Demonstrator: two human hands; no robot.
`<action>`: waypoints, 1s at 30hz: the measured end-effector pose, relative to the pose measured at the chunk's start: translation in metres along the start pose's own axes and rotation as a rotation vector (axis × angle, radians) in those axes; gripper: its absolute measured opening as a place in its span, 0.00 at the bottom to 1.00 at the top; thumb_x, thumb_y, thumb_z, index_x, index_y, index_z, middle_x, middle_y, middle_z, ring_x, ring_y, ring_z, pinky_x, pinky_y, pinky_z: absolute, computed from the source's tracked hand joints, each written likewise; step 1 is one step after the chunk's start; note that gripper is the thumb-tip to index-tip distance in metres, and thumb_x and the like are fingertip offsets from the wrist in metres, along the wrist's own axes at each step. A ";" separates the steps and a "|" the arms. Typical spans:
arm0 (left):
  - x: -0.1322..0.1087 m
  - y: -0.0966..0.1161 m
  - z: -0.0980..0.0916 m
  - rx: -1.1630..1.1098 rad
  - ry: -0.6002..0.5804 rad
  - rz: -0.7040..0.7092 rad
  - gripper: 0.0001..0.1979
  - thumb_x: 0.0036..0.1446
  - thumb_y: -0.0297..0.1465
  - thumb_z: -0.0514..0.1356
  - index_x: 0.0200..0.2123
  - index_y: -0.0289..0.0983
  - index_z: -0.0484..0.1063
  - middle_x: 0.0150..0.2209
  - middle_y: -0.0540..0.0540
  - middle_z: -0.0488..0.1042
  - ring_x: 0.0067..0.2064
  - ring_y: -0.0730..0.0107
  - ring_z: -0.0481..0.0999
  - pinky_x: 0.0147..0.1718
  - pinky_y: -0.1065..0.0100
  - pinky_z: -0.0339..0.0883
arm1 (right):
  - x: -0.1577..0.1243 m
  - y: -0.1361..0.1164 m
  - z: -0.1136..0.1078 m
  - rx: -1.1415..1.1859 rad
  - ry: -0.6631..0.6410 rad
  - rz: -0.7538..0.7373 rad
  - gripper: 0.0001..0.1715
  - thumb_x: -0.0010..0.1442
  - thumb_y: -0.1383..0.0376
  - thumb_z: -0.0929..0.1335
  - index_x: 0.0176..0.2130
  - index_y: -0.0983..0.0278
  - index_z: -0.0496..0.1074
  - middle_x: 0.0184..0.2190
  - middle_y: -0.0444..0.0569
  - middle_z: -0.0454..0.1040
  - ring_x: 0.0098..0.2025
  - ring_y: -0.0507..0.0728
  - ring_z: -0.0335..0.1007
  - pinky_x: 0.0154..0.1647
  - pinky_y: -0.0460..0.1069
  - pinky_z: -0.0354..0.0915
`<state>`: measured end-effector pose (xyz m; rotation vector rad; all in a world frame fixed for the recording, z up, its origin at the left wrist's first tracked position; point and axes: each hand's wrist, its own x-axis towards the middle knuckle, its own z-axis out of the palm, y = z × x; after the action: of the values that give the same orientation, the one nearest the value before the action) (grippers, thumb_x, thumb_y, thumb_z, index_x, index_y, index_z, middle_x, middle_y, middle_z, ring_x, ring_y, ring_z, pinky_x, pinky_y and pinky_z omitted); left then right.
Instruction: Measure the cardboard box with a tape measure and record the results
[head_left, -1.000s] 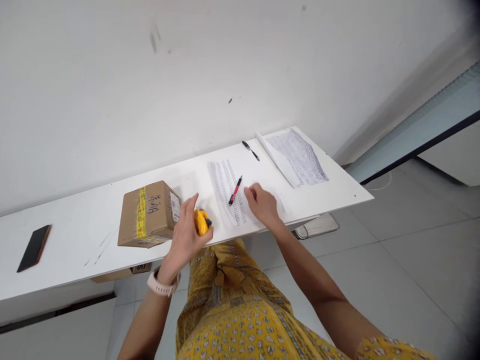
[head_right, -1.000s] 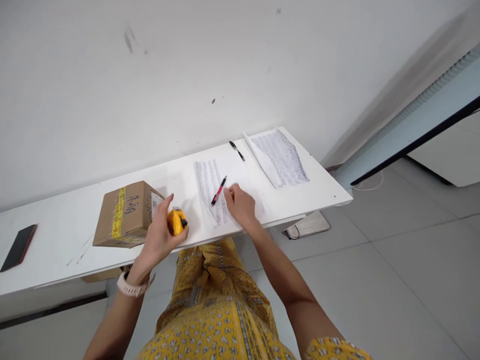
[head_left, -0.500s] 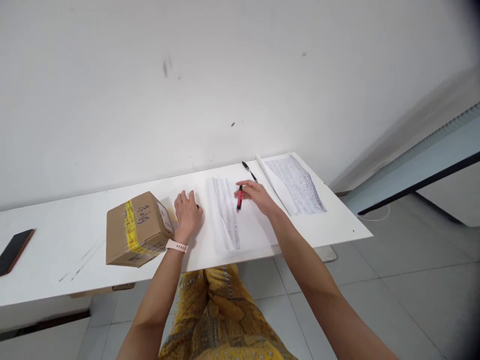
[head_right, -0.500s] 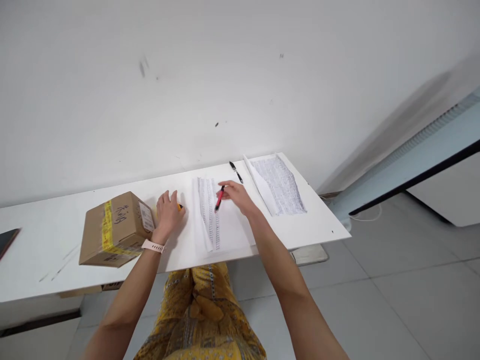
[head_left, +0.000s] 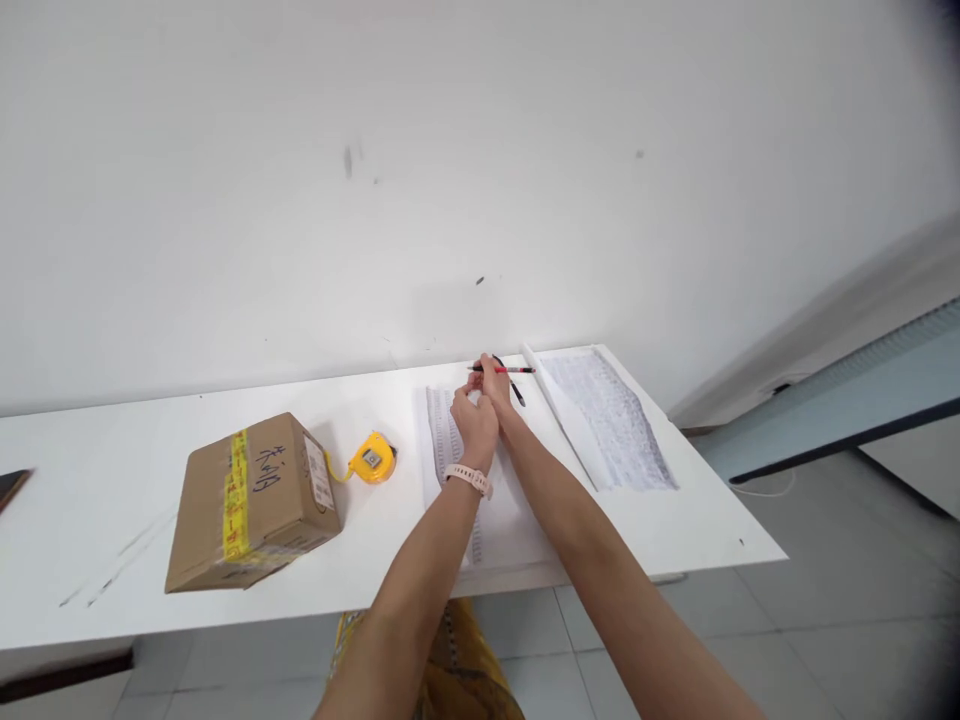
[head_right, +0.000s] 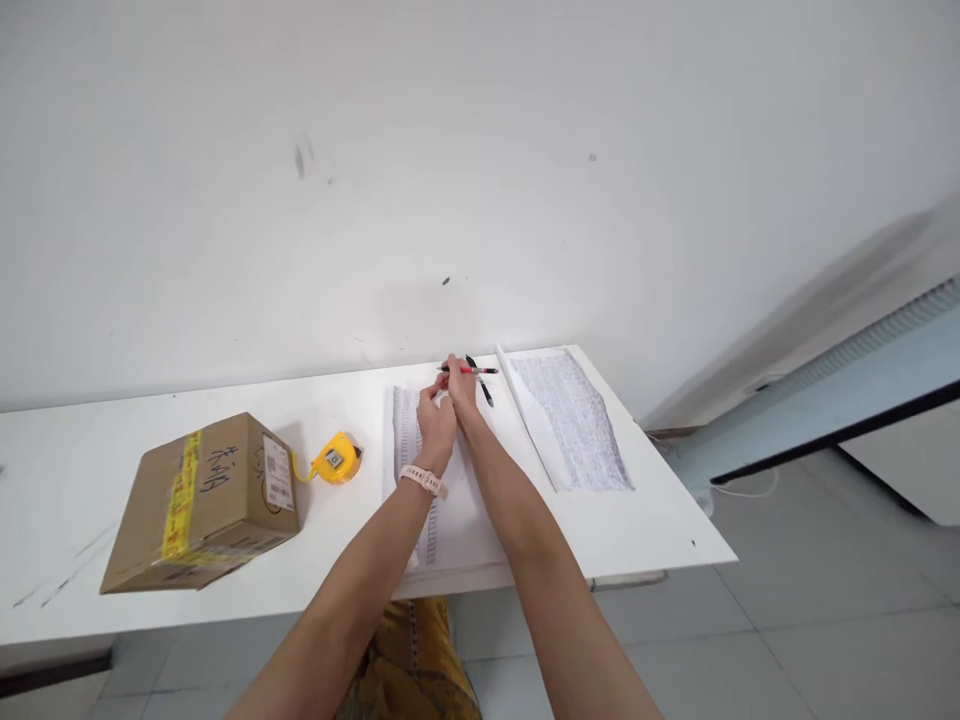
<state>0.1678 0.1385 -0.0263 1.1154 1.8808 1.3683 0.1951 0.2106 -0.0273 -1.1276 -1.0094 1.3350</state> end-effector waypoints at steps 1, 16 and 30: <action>-0.001 -0.006 -0.002 0.012 0.000 0.012 0.19 0.59 0.26 0.51 0.53 0.32 0.66 0.55 0.32 0.71 0.60 0.51 0.68 0.55 0.53 0.62 | -0.002 0.006 -0.002 -0.041 -0.018 -0.029 0.15 0.60 0.51 0.63 0.32 0.60 0.62 0.19 0.39 0.68 0.25 0.53 0.69 0.30 0.48 0.67; 0.023 -0.050 -0.058 0.989 -0.319 0.517 0.29 0.65 0.44 0.51 0.66 0.40 0.60 0.69 0.43 0.56 0.70 0.49 0.53 0.67 0.46 0.45 | 0.016 0.035 -0.011 -0.321 0.020 -0.309 0.16 0.58 0.51 0.67 0.29 0.59 0.64 0.21 0.41 0.69 0.24 0.53 0.65 0.31 0.50 0.63; 0.021 -0.050 -0.057 0.943 -0.345 0.537 0.28 0.66 0.41 0.50 0.67 0.38 0.59 0.70 0.44 0.55 0.70 0.45 0.51 0.67 0.42 0.45 | 0.016 0.023 -0.016 -0.542 -0.013 -0.331 0.14 0.54 0.63 0.65 0.23 0.58 0.54 0.17 0.38 0.59 0.22 0.52 0.57 0.26 0.49 0.55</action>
<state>0.0959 0.1225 -0.0545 2.2624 2.0517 0.3663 0.2066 0.2241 -0.0542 -1.2724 -1.5489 0.8222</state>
